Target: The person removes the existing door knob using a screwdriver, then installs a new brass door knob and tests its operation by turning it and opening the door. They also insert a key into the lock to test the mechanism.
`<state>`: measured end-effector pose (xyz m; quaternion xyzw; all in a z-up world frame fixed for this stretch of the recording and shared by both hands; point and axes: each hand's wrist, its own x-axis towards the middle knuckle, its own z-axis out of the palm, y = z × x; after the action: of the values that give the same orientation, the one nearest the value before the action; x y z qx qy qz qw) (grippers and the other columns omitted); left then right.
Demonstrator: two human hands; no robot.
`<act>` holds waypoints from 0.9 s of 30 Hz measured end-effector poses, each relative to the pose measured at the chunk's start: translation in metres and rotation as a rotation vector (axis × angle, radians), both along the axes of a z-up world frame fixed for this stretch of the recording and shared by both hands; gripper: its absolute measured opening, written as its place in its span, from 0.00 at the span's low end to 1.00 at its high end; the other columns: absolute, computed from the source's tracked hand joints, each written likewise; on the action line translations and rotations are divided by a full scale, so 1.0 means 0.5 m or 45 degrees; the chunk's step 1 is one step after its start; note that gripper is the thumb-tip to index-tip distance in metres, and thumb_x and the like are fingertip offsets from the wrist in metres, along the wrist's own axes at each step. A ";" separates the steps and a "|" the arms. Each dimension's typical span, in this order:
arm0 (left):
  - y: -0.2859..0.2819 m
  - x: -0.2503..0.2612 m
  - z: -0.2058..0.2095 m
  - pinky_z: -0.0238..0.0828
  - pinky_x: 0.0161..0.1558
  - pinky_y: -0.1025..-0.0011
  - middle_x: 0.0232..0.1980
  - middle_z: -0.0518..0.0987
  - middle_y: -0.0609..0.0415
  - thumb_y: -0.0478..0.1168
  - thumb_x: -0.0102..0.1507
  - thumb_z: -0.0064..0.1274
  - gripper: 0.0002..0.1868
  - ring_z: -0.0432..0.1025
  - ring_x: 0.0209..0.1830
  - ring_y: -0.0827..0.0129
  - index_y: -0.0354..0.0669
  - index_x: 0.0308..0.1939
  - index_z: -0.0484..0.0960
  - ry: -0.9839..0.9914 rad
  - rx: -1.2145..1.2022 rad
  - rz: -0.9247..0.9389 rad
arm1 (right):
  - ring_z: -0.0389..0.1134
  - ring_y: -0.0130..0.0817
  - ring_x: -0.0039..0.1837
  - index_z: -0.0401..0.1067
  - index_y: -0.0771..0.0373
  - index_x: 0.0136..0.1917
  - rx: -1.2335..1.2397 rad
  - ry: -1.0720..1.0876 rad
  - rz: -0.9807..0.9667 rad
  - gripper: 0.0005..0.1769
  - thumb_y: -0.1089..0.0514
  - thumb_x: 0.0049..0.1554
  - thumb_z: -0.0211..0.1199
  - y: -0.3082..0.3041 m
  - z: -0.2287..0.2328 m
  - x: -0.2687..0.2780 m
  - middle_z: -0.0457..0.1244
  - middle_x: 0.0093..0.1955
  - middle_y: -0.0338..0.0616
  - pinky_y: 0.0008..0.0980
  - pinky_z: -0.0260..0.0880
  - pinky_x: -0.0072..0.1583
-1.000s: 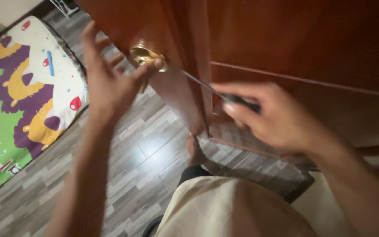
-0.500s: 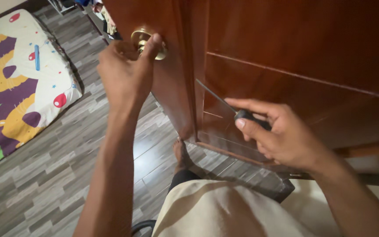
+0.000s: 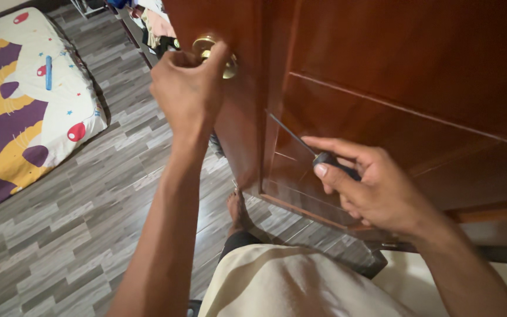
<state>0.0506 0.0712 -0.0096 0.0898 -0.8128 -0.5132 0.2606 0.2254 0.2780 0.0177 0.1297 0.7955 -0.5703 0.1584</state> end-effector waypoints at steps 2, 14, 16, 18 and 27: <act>-0.006 0.008 0.006 0.78 0.43 0.68 0.34 0.86 0.45 0.54 0.51 0.69 0.27 0.83 0.34 0.63 0.32 0.38 0.84 0.039 -0.035 -0.065 | 0.53 0.20 0.24 0.68 0.48 0.75 -0.012 0.017 -0.008 0.30 0.55 0.58 0.59 -0.005 -0.008 -0.004 0.61 0.32 0.36 0.23 0.53 0.24; -0.066 0.025 -0.042 0.67 0.32 0.49 0.27 0.78 0.35 0.46 0.71 0.52 0.19 0.74 0.29 0.39 0.32 0.35 0.76 0.164 -0.433 -0.584 | 0.57 0.25 0.25 0.70 0.59 0.61 -0.187 -0.102 -0.196 0.17 0.54 0.59 0.57 -0.052 -0.070 -0.038 0.62 0.34 0.41 0.25 0.53 0.25; -0.074 0.005 -0.051 0.66 0.31 0.51 0.26 0.78 0.38 0.50 0.73 0.51 0.23 0.74 0.28 0.41 0.36 0.31 0.78 0.112 -0.441 -0.590 | 0.57 0.26 0.26 0.69 0.57 0.59 -0.193 -0.137 -0.276 0.16 0.53 0.59 0.56 -0.079 -0.084 -0.040 0.61 0.35 0.42 0.26 0.54 0.26; -0.082 -0.031 -0.073 0.65 0.26 0.57 0.26 0.75 0.44 0.53 0.74 0.46 0.27 0.69 0.24 0.52 0.30 0.34 0.78 -0.348 0.248 -0.916 | 0.60 0.29 0.27 0.68 0.56 0.56 -0.242 -0.155 -0.429 0.13 0.52 0.60 0.57 -0.113 -0.111 -0.042 0.62 0.35 0.43 0.29 0.57 0.27; -0.143 -0.096 -0.101 0.75 0.59 0.66 0.53 0.80 0.43 0.43 0.75 0.40 0.18 0.75 0.54 0.60 0.29 0.59 0.73 -1.385 2.241 -1.938 | 0.61 0.38 0.29 0.63 0.60 0.49 -0.398 -0.141 -1.259 0.09 0.54 0.60 0.54 -0.415 -0.284 -0.123 0.61 0.34 0.48 0.38 0.63 0.30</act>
<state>0.0026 -0.0001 -0.0602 -0.0569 -0.0493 -0.7908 -0.6074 0.1639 0.0704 -0.1240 0.4947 0.5349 -0.6813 -0.0706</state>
